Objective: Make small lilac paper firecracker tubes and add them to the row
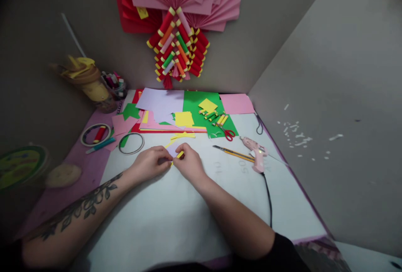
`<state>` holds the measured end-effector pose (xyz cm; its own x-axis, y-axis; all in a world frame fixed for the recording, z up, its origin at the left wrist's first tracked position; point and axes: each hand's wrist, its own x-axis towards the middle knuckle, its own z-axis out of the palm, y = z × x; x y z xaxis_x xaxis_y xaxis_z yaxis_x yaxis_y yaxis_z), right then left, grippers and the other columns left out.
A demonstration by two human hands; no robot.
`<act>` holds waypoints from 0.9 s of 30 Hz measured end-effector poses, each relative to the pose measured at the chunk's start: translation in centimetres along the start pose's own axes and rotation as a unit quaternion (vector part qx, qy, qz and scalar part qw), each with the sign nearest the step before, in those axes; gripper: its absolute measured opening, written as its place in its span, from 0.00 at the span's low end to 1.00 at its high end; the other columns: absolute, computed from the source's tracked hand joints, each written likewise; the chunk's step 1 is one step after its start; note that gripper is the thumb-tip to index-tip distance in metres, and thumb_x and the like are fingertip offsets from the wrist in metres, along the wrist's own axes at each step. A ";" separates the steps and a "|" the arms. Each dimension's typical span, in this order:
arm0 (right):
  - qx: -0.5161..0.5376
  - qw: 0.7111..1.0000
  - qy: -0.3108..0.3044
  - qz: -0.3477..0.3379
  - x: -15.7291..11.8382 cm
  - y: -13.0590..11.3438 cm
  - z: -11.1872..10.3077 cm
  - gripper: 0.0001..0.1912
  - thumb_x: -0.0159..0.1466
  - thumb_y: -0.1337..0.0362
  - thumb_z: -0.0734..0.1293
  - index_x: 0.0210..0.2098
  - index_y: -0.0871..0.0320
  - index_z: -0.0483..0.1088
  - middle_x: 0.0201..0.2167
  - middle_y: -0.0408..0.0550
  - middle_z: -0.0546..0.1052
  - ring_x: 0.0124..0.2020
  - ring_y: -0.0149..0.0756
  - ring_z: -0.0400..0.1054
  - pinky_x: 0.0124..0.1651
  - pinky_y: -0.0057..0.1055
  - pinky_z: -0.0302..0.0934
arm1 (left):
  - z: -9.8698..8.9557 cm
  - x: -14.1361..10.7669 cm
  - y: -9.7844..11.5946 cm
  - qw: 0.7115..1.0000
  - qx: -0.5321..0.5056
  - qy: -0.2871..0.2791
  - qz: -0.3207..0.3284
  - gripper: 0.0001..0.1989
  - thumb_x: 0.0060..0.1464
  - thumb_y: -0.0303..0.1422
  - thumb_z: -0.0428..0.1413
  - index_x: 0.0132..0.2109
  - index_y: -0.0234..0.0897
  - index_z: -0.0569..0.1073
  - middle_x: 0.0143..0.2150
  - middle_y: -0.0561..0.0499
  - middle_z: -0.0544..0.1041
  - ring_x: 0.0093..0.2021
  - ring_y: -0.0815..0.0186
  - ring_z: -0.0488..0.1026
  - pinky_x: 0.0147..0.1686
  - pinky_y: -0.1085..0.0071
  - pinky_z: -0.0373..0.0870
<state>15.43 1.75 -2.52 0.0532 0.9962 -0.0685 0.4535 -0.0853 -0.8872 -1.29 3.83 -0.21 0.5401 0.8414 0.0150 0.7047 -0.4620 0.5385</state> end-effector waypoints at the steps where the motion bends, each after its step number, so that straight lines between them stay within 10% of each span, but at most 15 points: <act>1: 0.001 1.000 -0.001 -0.003 0.0 0.0 -0.1 0.09 0.48 0.67 0.64 0.30 0.54 0.63 0.26 0.38 0.69 0.24 0.29 0.61 0.27 0.26 0.56 | 0.1 0.0 0.0 1.000 0.001 0.000 -0.003 0.10 0.49 0.32 0.53 0.37 0.44 0.78 0.39 0.53 0.77 0.39 0.65 0.73 0.37 0.73 0.66; 27: -0.086 0.995 0.038 -0.024 1.0 1.0 -0.9 0.10 0.50 0.68 0.61 0.33 0.53 0.64 0.23 0.37 0.70 0.25 0.31 0.64 0.30 0.27 0.57 | 0.0 0.1 0.0 1.000 -0.007 -0.009 -0.005 0.11 0.49 0.31 0.52 0.38 0.43 0.77 0.40 0.53 0.76 0.40 0.64 0.72 0.38 0.71 0.65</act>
<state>16.72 2.64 -3.06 0.0921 0.9957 0.0137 0.6027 -0.0447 -0.7967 -1.24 3.86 -0.25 0.5412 0.8409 -0.0047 0.7035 -0.4497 0.5502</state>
